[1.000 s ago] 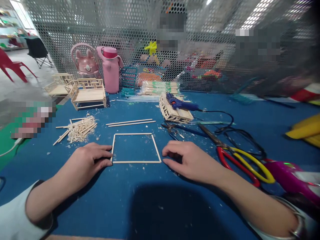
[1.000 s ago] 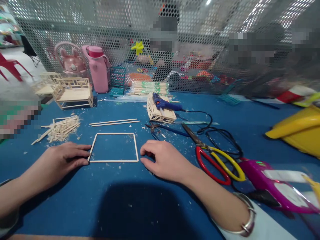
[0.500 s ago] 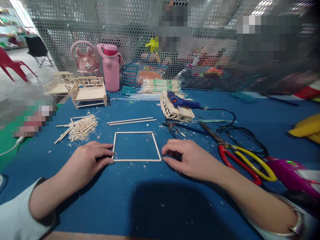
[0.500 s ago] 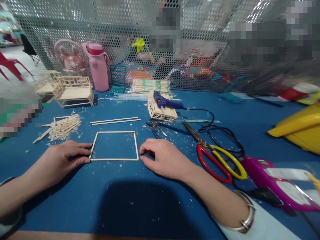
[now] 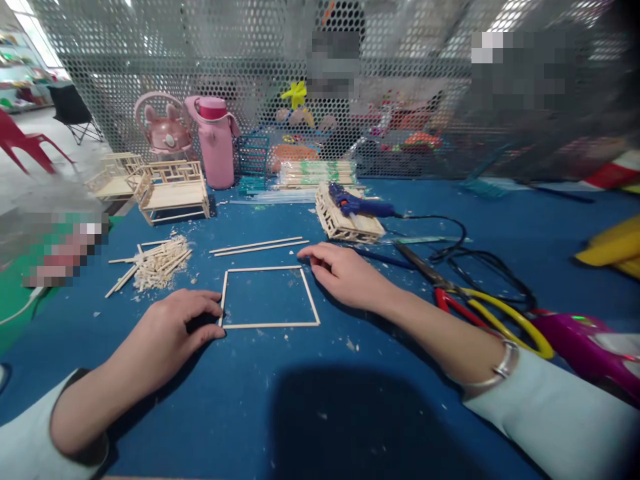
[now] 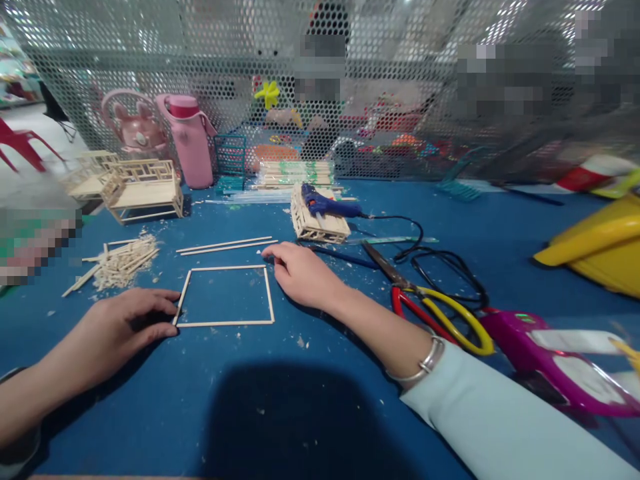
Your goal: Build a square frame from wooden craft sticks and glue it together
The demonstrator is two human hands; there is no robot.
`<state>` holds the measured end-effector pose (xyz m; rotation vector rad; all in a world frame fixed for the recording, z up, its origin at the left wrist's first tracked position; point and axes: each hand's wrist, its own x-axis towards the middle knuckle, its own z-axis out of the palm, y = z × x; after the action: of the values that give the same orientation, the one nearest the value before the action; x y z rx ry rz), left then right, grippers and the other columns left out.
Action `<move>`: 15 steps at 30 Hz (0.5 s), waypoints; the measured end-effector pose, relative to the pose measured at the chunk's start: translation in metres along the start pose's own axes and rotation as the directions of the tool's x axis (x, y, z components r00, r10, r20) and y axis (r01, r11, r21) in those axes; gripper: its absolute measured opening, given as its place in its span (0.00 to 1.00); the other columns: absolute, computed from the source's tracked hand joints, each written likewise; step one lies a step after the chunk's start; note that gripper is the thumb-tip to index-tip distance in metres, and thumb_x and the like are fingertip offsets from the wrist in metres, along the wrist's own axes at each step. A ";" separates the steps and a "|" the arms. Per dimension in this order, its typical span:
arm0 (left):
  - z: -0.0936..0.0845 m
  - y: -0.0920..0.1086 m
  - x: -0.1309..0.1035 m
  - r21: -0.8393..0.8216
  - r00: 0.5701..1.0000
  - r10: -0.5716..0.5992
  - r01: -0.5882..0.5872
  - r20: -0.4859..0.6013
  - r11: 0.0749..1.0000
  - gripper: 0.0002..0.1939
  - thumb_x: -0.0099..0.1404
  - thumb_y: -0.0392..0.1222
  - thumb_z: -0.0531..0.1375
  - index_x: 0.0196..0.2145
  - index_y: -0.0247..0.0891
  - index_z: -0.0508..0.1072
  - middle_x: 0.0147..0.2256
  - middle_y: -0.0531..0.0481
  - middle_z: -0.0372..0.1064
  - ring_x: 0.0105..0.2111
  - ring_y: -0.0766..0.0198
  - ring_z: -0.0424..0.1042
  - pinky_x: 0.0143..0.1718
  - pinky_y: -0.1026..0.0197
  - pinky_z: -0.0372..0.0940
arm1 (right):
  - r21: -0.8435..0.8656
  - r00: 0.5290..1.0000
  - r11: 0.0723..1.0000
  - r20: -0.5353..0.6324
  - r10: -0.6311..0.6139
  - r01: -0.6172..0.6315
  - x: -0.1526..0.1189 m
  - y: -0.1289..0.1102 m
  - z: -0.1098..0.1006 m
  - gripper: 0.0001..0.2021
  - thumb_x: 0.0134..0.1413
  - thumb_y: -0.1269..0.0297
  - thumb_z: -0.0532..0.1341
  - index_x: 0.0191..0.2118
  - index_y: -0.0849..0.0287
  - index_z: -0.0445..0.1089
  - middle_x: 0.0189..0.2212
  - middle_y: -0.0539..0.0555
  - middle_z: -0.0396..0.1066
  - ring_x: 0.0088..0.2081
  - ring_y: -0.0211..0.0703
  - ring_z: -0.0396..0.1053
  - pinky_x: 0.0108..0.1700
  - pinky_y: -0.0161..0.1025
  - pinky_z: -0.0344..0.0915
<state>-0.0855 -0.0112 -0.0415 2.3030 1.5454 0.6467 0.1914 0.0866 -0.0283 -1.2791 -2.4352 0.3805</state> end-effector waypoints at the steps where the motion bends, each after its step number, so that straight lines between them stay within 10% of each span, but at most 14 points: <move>1: 0.000 0.000 0.000 -0.001 1.000 0.004 -0.004 0.000 1.000 0.11 0.58 0.50 0.58 0.34 0.42 0.74 0.41 0.49 0.73 0.41 0.59 0.72 0.43 0.56 0.67 | 0.006 1.000 1.000 -0.005 -0.006 0.006 0.000 0.000 0.001 0.16 0.51 0.76 0.50 0.43 0.61 0.69 0.38 0.56 0.71 0.37 0.40 0.68 0.41 0.37 0.63; 15: 0.000 0.000 0.000 0.003 1.000 0.016 -0.016 0.012 1.000 0.11 0.59 0.49 0.58 0.34 0.41 0.74 0.41 0.47 0.73 0.41 0.59 0.71 0.44 0.55 0.67 | -0.044 0.998 0.998 0.051 -0.032 0.034 0.002 0.000 0.002 0.15 0.55 0.74 0.49 0.39 0.61 0.73 0.36 0.56 0.70 0.37 0.42 0.68 0.42 0.38 0.63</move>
<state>-0.0856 -0.0110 -0.0419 2.3190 1.5250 0.6333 0.1896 0.0877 -0.0295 -1.2608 -2.5165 0.3550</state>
